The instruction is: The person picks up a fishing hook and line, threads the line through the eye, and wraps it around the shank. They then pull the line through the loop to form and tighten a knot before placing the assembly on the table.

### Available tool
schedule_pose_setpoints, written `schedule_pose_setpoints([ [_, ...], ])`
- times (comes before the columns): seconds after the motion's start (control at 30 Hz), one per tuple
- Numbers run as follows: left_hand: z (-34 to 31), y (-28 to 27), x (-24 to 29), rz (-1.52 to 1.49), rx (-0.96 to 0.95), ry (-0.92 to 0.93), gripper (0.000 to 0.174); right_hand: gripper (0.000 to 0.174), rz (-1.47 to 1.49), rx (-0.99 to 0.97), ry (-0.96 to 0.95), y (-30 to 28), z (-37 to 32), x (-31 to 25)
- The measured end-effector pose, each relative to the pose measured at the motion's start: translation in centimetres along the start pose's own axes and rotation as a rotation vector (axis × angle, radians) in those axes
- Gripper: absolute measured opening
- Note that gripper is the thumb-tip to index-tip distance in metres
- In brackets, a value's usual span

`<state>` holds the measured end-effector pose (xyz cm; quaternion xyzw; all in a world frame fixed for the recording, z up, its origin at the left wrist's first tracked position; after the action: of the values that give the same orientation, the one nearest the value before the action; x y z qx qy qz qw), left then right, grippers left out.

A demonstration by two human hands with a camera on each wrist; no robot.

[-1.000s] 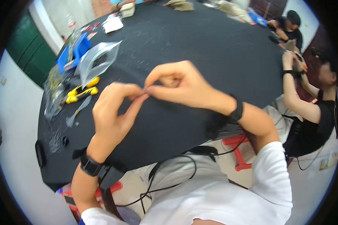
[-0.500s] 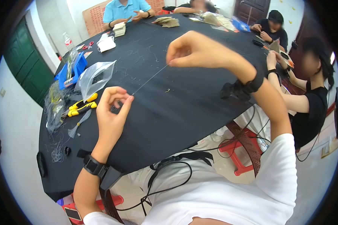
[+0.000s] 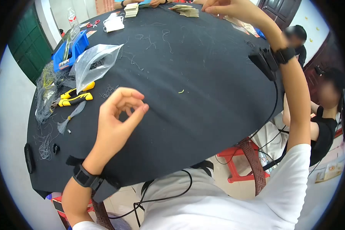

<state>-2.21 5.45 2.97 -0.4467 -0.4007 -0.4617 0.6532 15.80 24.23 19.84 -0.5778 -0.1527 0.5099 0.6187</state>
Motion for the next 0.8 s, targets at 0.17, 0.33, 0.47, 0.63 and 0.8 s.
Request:
schedule_pose_setpoints([
  [0.17, 0.3, 0.0, -1.7, -0.071, -0.068, -0.101, 0.019, 0.019, -0.095, 0.130, 0.051, -2.1, 8.7, 8.4],
  [0.33, 0.5, -0.5, -3.5, -0.306, -0.045, -0.343, 0.010, 0.017, -0.089, 0.302, 0.071, -2.1, 17.4, 13.5],
  [0.47, 1.1, -0.8, -4.1, -0.397, -0.137, -0.495, 0.008, 0.016, 0.155, 0.413, 0.058, -0.8, 24.4, 18.2],
  [0.63, 1.5, -1.3, -4.9, -0.521, -0.175, -0.648, 0.008, 0.015, 0.008, 0.538, 0.091, 0.3, 26.7, 24.5],
  [0.8, 1.4, -1.2, -4.7, -0.462, -0.221, -0.608, 0.008, 0.026, -0.104, 0.449, 0.288, 2.1, 21.7, 33.8],
])
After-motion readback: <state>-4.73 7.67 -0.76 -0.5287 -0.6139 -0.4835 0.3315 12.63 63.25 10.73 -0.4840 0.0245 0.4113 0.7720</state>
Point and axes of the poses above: each hand's wrist, its own z-axis towards the middle knuckle, its own y-axis out of the palm, x = y × z, the point moved 7 cm from there along z, towards the middle knuckle, and after that the axes turned 3 degrees about -y, right-handed, at the moved point
